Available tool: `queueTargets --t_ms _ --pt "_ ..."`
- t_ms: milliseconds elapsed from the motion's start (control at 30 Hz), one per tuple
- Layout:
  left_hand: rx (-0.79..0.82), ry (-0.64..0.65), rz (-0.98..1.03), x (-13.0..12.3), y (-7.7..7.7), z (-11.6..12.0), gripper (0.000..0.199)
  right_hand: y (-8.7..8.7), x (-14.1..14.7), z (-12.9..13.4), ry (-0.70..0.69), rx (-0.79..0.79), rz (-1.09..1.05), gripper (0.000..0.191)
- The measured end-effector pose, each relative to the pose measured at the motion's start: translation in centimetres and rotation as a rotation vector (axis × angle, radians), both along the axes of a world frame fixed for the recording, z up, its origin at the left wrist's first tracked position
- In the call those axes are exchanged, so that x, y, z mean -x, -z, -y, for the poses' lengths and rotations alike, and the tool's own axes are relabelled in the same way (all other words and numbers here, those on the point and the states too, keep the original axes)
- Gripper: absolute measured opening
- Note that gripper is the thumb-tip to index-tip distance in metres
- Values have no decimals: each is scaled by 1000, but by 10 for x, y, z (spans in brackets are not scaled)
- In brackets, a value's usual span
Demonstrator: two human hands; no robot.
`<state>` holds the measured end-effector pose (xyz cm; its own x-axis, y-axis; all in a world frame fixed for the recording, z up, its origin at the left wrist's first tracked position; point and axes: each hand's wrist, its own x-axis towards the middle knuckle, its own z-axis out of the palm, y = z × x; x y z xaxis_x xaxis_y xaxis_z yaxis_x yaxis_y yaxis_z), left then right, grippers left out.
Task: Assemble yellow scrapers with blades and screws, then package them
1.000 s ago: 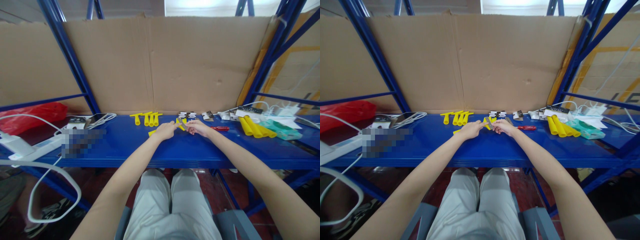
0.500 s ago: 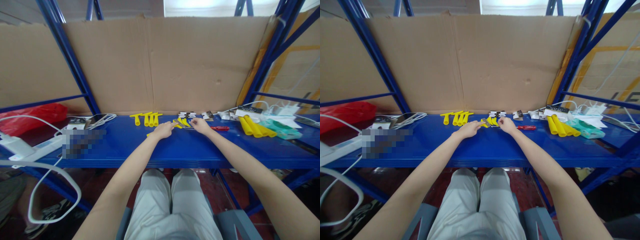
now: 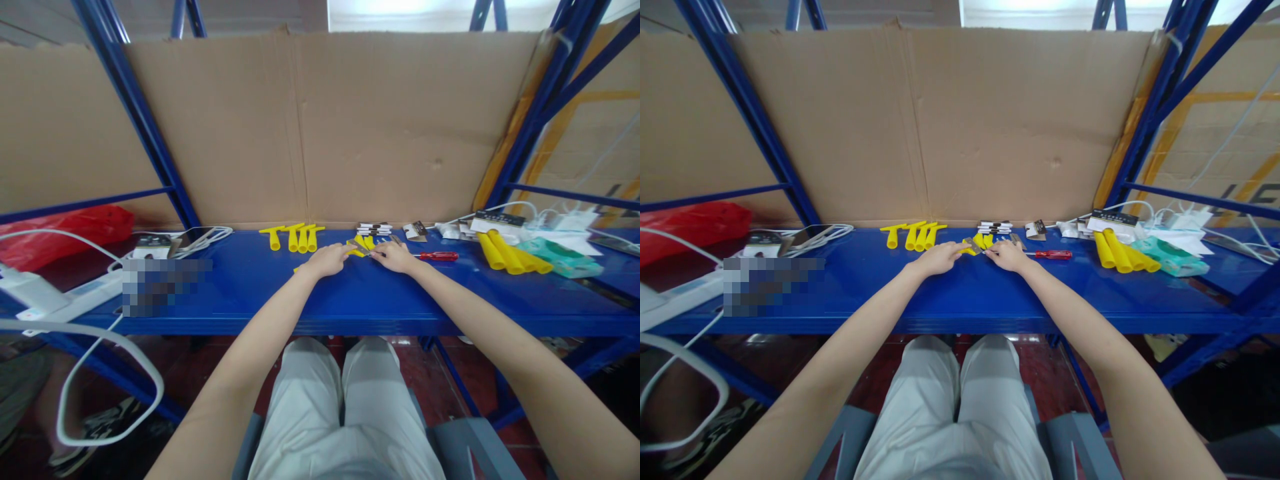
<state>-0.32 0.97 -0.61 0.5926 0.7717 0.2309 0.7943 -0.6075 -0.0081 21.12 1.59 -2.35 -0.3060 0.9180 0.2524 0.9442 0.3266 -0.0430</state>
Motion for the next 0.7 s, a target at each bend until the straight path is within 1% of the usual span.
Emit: queueTargets --t_ms 167,267,400,533,700 --pt "-2 -10 -3 0 0 0 44 -1 1 3 40 27 4 40" --pt "2 6 8 0 2 -1 44 -1 2 2 53 39 16 39" --pt "7 33 23 1 3 -4 43 0 1 2 56 17 37 36" --pt "8 32 37 2 3 -5 44 -2 -1 2 61 18 33 35" --pt "7 30 39 2 3 -5 44 -5 -4 2 101 3 17 38"
